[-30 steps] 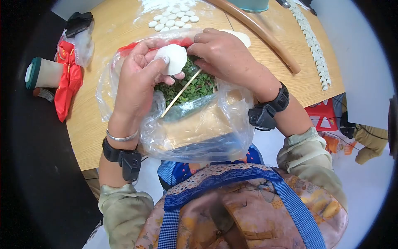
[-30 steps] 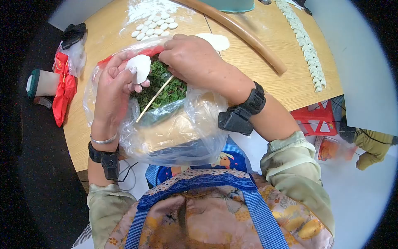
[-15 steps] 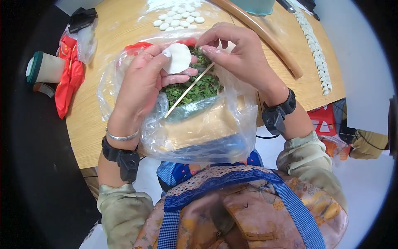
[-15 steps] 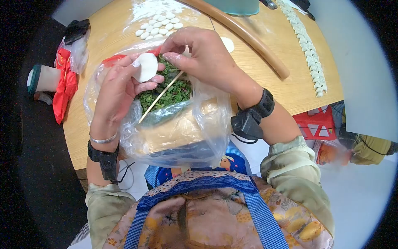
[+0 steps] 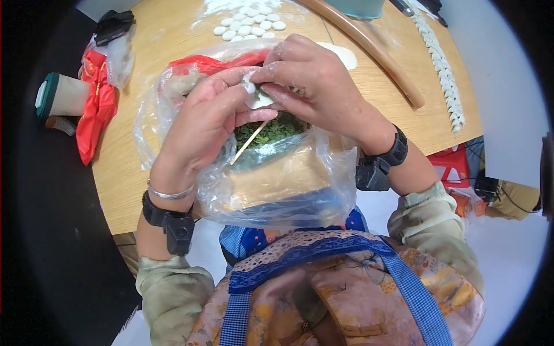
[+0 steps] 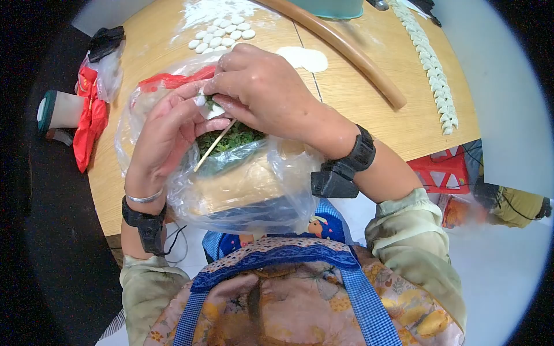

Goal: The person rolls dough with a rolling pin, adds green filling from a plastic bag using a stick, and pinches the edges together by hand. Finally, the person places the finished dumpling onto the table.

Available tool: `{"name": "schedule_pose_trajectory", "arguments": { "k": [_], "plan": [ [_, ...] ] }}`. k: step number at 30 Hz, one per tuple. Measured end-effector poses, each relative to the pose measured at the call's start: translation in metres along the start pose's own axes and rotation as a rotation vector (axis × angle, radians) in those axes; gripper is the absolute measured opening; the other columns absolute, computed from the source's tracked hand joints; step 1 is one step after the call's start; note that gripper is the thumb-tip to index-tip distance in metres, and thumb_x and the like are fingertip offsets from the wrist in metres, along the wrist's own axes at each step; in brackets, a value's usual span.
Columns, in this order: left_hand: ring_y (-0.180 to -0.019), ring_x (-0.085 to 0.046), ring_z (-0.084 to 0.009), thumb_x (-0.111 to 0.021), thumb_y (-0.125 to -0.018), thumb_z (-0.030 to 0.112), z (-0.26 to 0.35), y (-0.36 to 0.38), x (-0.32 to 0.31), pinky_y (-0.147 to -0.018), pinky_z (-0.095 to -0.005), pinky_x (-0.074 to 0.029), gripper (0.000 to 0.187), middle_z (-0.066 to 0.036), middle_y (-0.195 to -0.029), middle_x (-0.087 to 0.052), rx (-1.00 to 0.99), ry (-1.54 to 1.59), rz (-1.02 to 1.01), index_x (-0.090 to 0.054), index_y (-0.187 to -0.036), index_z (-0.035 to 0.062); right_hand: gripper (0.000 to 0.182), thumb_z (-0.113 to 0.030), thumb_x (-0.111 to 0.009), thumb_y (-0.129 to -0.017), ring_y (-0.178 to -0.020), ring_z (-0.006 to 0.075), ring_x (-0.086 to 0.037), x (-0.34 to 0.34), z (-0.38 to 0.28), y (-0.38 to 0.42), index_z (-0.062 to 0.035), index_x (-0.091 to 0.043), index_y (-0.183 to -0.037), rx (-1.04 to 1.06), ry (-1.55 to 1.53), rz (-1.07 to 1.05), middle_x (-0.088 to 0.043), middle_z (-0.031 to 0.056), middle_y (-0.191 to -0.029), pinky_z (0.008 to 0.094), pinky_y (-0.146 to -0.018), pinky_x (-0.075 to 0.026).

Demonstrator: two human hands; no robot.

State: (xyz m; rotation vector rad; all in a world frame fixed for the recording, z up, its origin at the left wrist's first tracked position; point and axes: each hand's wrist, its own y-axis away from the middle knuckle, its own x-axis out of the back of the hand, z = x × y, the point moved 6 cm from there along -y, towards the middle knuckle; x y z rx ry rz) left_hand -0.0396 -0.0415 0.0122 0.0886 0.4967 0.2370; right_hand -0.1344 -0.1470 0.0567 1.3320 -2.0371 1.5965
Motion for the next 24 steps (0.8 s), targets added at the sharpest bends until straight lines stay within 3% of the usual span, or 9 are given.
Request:
{"name": "schedule_pose_trajectory", "arguments": {
  "k": [8,12,17,24],
  "plan": [
    [-0.093,-0.070,-0.0177,-0.051,-0.100,0.009,0.009,0.000,-0.003,-0.085,-0.0309,-0.061,0.038,-0.011,-0.111,-0.066,-0.018,-0.062,0.049,-0.050,-0.135,-0.0060,0.023,-0.011,-0.071,-0.080,-0.087,0.0308,-0.061,0.009,0.005,-0.001,-0.0065,-0.071,-0.102,-0.103,-0.178,0.010,-0.064,0.0095,-0.087,0.0405,-0.075,-0.051],
    [-0.097,-0.070,-0.0205,-0.047,-0.099,0.007,0.009,0.000,-0.002,-0.088,-0.0344,-0.060,0.038,-0.013,-0.112,-0.066,-0.014,-0.062,0.073,-0.049,-0.134,-0.0077,0.021,-0.011,-0.070,-0.080,-0.086,0.0304,-0.061,0.010,0.007,0.001,-0.0062,-0.069,-0.100,-0.131,-0.156,0.027,-0.064,0.0099,-0.087,0.0398,-0.075,-0.051],
    [-0.101,-0.069,-0.0244,-0.040,-0.095,0.002,0.005,0.001,0.009,-0.093,-0.0400,-0.059,0.041,-0.019,-0.118,-0.064,-0.038,0.157,0.060,-0.047,-0.133,-0.0110,0.018,-0.011,-0.070,-0.080,-0.085,0.0309,-0.060,0.010,0.006,0.002,-0.0055,-0.068,-0.096,-0.102,-0.105,0.023,-0.062,0.0104,-0.085,0.0405,-0.075,-0.050],
    [-0.101,-0.067,-0.0195,-0.042,-0.099,0.005,0.002,0.000,0.011,-0.091,-0.0383,-0.059,0.038,-0.017,-0.122,-0.063,-0.013,-0.027,0.142,-0.048,-0.134,-0.0102,0.017,-0.012,-0.071,-0.079,-0.087,0.0306,-0.060,0.006,0.005,0.003,-0.0052,-0.067,-0.094,-0.099,-0.115,0.005,-0.062,0.0103,-0.085,0.0408,-0.075,-0.049]
  ]
}}
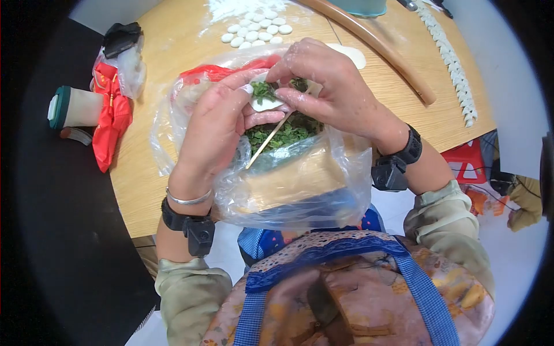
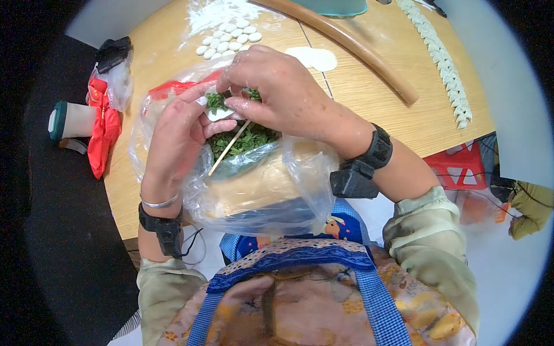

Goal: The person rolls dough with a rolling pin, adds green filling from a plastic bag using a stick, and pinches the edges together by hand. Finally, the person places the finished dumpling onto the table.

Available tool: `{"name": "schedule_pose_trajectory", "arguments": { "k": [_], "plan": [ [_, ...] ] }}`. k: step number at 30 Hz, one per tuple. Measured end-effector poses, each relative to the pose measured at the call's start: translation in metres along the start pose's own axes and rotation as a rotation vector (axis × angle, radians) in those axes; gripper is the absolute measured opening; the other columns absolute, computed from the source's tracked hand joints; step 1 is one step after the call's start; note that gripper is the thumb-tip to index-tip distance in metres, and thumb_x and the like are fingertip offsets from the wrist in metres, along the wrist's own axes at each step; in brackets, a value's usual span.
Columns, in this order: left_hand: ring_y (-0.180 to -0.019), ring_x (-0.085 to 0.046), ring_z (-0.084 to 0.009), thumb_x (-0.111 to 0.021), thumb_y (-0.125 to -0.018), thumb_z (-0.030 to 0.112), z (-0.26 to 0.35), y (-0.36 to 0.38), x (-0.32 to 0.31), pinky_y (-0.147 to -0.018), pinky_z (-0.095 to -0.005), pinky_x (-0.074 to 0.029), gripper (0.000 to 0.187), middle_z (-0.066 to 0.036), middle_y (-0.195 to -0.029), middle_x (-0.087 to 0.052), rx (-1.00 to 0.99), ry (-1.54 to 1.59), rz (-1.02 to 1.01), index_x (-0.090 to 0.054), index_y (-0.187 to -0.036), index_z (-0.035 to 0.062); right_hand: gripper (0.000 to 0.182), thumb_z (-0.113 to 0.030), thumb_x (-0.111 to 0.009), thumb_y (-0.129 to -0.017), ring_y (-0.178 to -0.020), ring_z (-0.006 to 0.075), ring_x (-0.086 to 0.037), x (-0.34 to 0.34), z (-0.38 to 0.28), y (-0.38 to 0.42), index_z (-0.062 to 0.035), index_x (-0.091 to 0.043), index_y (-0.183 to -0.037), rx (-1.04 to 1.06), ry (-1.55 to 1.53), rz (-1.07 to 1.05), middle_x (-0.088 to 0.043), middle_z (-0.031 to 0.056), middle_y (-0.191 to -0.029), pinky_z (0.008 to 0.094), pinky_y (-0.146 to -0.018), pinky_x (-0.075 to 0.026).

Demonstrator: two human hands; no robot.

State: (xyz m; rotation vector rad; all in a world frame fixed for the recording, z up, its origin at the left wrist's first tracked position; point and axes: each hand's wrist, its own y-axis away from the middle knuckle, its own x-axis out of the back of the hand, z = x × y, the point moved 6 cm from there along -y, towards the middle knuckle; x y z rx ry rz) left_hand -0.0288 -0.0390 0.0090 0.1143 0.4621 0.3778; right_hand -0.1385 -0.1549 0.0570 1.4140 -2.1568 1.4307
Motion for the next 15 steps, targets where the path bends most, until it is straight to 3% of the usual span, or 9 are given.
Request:
{"name": "schedule_pose_trajectory", "arguments": {
  "k": [9,15],
  "plan": [
    [-0.101,-0.067,-0.0157,-0.047,-0.101,0.008,-0.0002,0.0004,-0.0094,-0.088,-0.0342,-0.060,0.035,-0.012,-0.121,-0.065,0.010,-0.109,-0.054,-0.053,-0.132,-0.0051,0.015,-0.006,-0.073,-0.080,-0.089,0.0298,-0.061,-0.0037,-0.0022,0.0020,-0.0034,-0.067,-0.093,0.009,-0.013,-0.007,-0.064,0.0115,-0.089,0.0389,-0.076,-0.049],
    [-0.101,-0.068,-0.0163,-0.051,-0.102,0.012,-0.0013,0.0015,-0.0069,-0.086,-0.0321,-0.060,0.032,-0.012,-0.122,-0.065,0.016,0.095,-0.094,-0.055,-0.130,-0.0039,0.014,-0.005,-0.073,-0.079,-0.089,0.0301,-0.061,-0.0027,-0.0019,0.0025,-0.0036,-0.067,-0.092,0.008,0.008,-0.008,-0.064,0.0118,-0.089,0.0385,-0.076,-0.049]
  ]
}}
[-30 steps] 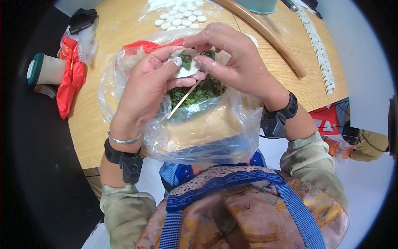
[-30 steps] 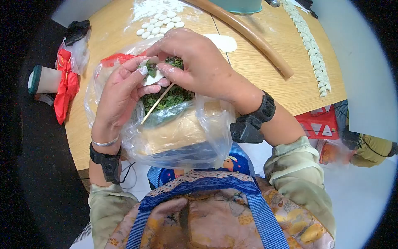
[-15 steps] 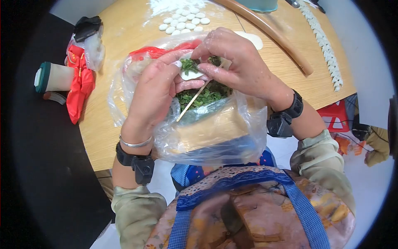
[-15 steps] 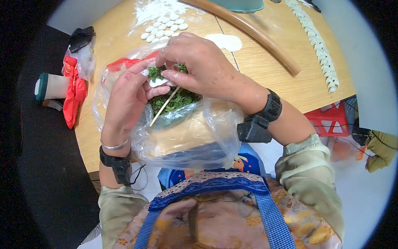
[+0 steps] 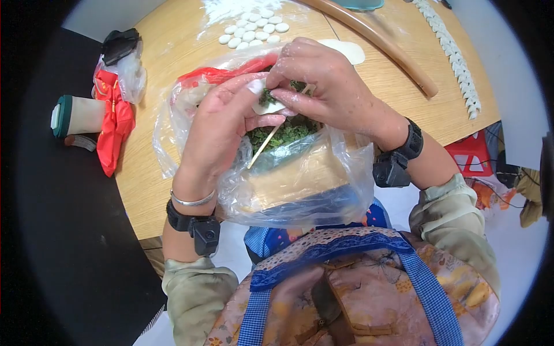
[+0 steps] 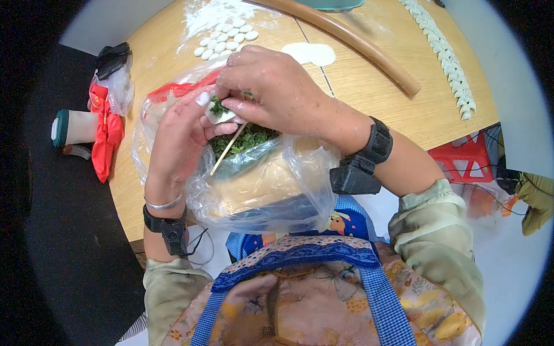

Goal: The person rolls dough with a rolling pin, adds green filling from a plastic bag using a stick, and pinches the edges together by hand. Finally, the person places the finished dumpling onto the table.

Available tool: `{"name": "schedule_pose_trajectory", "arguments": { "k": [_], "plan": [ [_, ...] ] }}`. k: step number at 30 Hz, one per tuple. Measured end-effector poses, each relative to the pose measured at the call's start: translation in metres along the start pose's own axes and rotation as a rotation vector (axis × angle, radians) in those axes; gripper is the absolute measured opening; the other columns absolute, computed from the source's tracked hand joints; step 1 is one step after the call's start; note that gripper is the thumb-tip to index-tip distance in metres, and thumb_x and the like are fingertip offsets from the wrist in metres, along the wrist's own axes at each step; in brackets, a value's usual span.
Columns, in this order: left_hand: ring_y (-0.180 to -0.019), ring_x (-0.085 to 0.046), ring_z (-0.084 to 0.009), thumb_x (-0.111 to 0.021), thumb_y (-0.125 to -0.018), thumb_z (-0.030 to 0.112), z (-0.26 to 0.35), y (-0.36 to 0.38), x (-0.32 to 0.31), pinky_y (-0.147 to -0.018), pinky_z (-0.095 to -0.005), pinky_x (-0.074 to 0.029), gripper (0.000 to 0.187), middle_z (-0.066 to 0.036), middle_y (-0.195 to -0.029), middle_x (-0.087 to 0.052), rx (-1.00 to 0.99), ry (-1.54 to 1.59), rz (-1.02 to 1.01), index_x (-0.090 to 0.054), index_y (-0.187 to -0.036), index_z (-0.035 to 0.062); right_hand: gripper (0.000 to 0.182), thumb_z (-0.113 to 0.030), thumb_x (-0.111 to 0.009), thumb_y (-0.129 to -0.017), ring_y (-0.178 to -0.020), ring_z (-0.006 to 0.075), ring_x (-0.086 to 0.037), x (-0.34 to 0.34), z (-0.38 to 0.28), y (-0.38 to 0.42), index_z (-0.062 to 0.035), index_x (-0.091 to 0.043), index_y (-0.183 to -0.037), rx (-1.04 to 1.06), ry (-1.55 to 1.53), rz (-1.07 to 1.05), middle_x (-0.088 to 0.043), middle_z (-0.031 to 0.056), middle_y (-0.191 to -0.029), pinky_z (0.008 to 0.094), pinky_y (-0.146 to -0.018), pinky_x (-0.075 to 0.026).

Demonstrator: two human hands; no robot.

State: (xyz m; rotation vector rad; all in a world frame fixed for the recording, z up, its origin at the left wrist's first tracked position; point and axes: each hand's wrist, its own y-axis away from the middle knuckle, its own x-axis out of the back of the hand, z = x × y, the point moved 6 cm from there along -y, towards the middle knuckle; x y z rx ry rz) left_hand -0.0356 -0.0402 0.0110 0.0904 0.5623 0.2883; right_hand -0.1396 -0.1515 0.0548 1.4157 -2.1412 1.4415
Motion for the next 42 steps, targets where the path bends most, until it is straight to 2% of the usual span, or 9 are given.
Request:
{"name": "schedule_pose_trajectory", "arguments": {
  "k": [2,9,11,21,23,28,33,38,42],
  "plan": [
    [-0.100,-0.068,-0.0168,-0.052,-0.102,0.012,0.000,-0.001,-0.003,-0.084,-0.0302,-0.060,0.031,-0.012,-0.121,-0.065,-0.017,-0.164,0.013,-0.057,-0.129,-0.0031,0.014,-0.005,-0.073,-0.079,-0.088,0.0300,-0.061,0.000,0.001,0.000,-0.0038,-0.067,-0.092,0.007,0.001,0.003,-0.064,0.0117,-0.089,0.0384,-0.076,-0.049],
    [-0.098,-0.069,-0.0176,-0.047,-0.101,0.005,0.007,-0.001,0.004,-0.083,-0.0257,-0.060,0.032,-0.013,-0.118,-0.066,-0.075,-0.166,0.096,-0.055,-0.130,-0.0067,0.020,-0.010,-0.074,-0.076,-0.086,0.0300,-0.060,0.013,-0.005,-0.005,-0.0063,-0.068,-0.095,0.055,-0.030,0.065,-0.061,0.0088,-0.084,0.0399,-0.073,-0.050],
    [-0.100,-0.069,-0.0179,-0.051,-0.103,0.012,0.008,-0.001,0.005,-0.084,-0.0281,-0.059,0.030,-0.011,-0.119,-0.066,-0.083,-0.175,0.098,-0.057,-0.129,-0.0020,0.022,-0.010,-0.075,-0.075,-0.085,0.0300,-0.060,0.013,-0.008,-0.006,-0.0066,-0.067,-0.095,0.076,-0.031,0.059,-0.061,0.0087,-0.085,0.0396,-0.072,-0.050],
    [-0.105,-0.067,-0.0169,-0.052,-0.102,0.012,0.002,-0.003,0.007,-0.092,-0.0325,-0.057,0.031,-0.010,-0.120,-0.066,-0.124,-0.140,0.089,-0.056,-0.130,-0.0016,0.022,-0.013,-0.076,-0.073,-0.083,0.0307,-0.057,-0.002,-0.018,-0.002,-0.0075,-0.061,-0.087,0.192,0.132,0.061,-0.056,0.0096,-0.086,0.0416,-0.069,-0.047],
    [-0.103,-0.067,-0.0155,-0.047,-0.100,0.002,0.003,-0.002,0.004,-0.087,-0.0269,-0.060,0.031,-0.011,-0.121,-0.065,-0.102,-0.138,0.097,-0.056,-0.129,-0.0060,0.021,-0.013,-0.076,-0.073,-0.083,0.0307,-0.057,-0.002,-0.019,-0.002,-0.0072,-0.061,-0.087,0.189,0.156,0.053,-0.056,0.0099,-0.087,0.0417,-0.069,-0.047],
    [-0.101,-0.068,-0.0153,-0.048,-0.100,0.003,0.006,-0.001,0.003,-0.086,-0.0259,-0.059,0.031,-0.011,-0.119,-0.066,-0.104,-0.200,0.109,-0.056,-0.129,-0.0064,0.017,-0.015,-0.073,-0.077,-0.085,0.0303,-0.058,-0.002,-0.020,-0.002,-0.0063,-0.062,-0.087,0.241,0.161,0.145,-0.060,0.0089,-0.087,0.0404,-0.072,-0.049],
    [-0.096,-0.069,-0.0154,-0.050,-0.101,0.006,0.005,0.000,0.001,-0.084,-0.0262,-0.059,0.032,-0.012,-0.115,-0.068,-0.093,-0.262,0.093,-0.056,-0.129,-0.0068,0.015,-0.012,-0.072,-0.078,-0.084,0.0304,-0.059,0.000,-0.013,-0.002,-0.0058,-0.062,-0.088,0.129,0.114,0.119,-0.061,0.0094,-0.085,0.0398,-0.071,-0.049],
    [-0.095,-0.070,-0.0172,-0.052,-0.103,0.014,0.007,0.001,-0.005,-0.084,-0.0300,-0.059,0.034,-0.013,-0.112,-0.068,-0.132,-0.099,0.035,-0.056,-0.130,-0.0068,0.014,-0.010,-0.071,-0.078,-0.082,0.0308,-0.059,0.005,-0.009,-0.003,-0.0053,-0.062,-0.087,0.074,0.053,0.159,-0.060,0.0101,-0.082,0.0406,-0.069,-0.049],
    [-0.094,-0.070,-0.0167,-0.055,-0.102,0.010,0.009,0.003,-0.008,-0.082,-0.0291,-0.059,0.033,-0.013,-0.109,-0.068,-0.172,-0.225,0.059,-0.056,-0.129,-0.0072,0.014,-0.009,-0.071,-0.078,-0.080,0.0309,-0.059,0.007,-0.007,-0.002,-0.0050,-0.062,-0.087,0.030,0.020,0.167,-0.060,0.0104,-0.081,0.0401,-0.069,-0.049]
  ]
}}
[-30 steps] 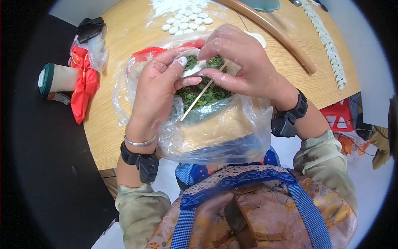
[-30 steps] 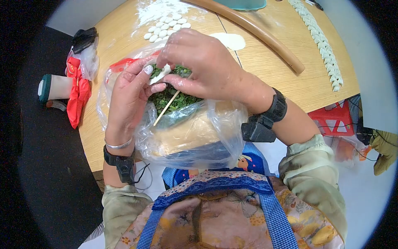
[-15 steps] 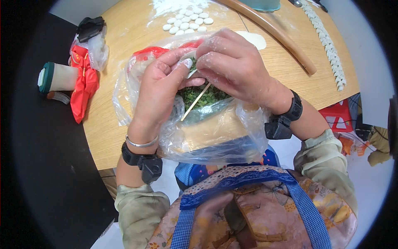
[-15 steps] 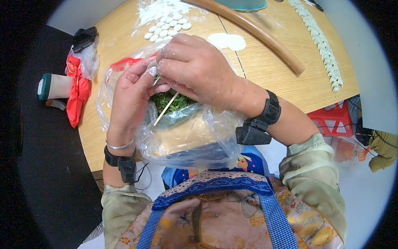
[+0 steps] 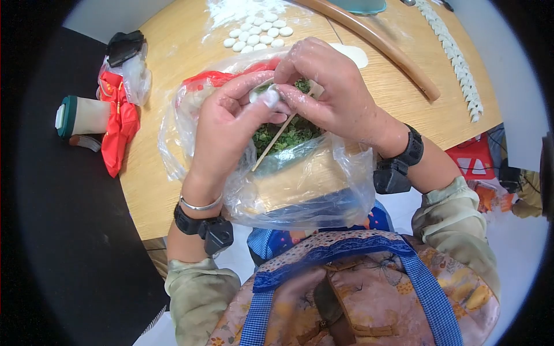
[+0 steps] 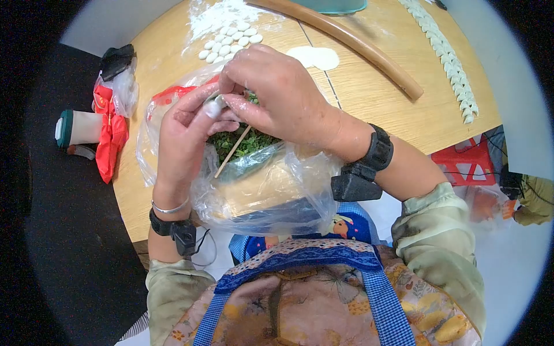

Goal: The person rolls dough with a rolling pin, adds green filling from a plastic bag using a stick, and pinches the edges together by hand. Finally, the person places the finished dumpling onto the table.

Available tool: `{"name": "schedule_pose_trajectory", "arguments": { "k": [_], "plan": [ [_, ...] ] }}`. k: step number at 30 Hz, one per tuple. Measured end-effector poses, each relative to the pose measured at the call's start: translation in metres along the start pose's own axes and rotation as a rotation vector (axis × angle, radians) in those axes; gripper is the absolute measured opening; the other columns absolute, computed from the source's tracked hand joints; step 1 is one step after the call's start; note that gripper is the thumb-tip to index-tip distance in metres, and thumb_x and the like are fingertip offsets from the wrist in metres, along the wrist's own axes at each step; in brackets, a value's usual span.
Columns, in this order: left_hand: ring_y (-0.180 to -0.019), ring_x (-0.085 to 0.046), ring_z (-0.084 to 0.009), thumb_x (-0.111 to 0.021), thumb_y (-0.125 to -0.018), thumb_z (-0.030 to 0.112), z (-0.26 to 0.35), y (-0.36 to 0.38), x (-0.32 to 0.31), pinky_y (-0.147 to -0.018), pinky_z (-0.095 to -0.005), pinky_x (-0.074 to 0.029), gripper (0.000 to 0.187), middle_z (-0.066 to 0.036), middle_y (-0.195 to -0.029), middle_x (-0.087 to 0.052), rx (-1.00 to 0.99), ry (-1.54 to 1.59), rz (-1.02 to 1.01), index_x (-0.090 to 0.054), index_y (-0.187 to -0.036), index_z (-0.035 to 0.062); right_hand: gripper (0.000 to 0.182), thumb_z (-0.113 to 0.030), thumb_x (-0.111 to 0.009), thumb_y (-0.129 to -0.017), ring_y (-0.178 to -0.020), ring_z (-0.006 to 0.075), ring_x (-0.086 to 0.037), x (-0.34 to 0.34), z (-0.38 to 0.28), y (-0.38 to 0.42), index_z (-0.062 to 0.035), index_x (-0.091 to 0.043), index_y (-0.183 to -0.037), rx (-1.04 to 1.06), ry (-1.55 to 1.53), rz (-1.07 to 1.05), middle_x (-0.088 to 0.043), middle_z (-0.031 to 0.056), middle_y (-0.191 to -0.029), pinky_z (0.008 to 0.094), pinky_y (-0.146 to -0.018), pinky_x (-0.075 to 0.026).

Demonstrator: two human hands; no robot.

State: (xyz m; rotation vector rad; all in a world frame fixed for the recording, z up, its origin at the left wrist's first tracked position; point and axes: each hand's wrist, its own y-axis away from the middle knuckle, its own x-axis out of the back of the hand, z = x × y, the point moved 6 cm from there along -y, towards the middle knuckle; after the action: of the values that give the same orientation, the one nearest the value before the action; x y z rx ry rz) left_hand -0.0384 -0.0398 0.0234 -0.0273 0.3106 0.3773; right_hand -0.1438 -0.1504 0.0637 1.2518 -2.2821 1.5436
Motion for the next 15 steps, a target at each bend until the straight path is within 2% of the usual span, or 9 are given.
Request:
{"name": "schedule_pose_trajectory", "arguments": {
  "k": [3,6,9,15],
  "plan": [
    [-0.092,-0.069,-0.0160,-0.058,-0.099,0.005,0.001,0.000,-0.001,-0.080,-0.0278,-0.059,0.032,-0.012,-0.107,-0.069,-0.063,-0.162,0.012,-0.057,-0.128,-0.0072,0.014,-0.010,-0.071,-0.078,-0.079,0.0301,-0.060,0.000,0.002,0.001,-0.0047,-0.062,-0.087,-0.036,-0.027,-0.007,-0.061,0.0104,-0.079,0.0396,-0.069,-0.049],
    [-0.091,-0.070,-0.0161,-0.060,-0.097,0.002,0.001,0.000,-0.001,-0.079,-0.0267,-0.060,0.032,-0.012,-0.106,-0.068,-0.049,-0.130,0.019,-0.057,-0.128,-0.0070,0.014,-0.010,-0.071,-0.078,-0.079,0.0290,-0.061,0.000,0.002,0.001,-0.0043,-0.063,-0.087,-0.053,-0.043,-0.011,-0.061,0.0102,-0.079,0.0390,-0.068,-0.050],
    [-0.090,-0.070,-0.0166,-0.059,-0.098,0.003,0.002,-0.001,0.000,-0.079,-0.0269,-0.060,0.032,-0.012,-0.106,-0.069,-0.043,-0.163,0.014,-0.057,-0.128,-0.0064,0.015,-0.010,-0.071,-0.078,-0.079,0.0283,-0.061,0.001,0.001,0.000,-0.0036,-0.063,-0.089,-0.051,-0.052,-0.010,-0.063,0.0105,-0.081,0.0384,-0.069,-0.050],
    [-0.090,-0.072,-0.0194,-0.055,-0.101,0.007,0.007,-0.002,0.003,-0.076,-0.0257,-0.059,0.031,-0.014,-0.110,-0.069,-0.067,-0.018,0.041,-0.057,-0.129,-0.0067,0.021,-0.006,-0.070,-0.076,-0.079,0.0281,-0.063,0.014,-0.010,-0.002,-0.0029,-0.062,-0.096,-0.032,-0.076,0.051,-0.063,0.0113,-0.085,0.0375,-0.070,-0.051]
  ]
}}
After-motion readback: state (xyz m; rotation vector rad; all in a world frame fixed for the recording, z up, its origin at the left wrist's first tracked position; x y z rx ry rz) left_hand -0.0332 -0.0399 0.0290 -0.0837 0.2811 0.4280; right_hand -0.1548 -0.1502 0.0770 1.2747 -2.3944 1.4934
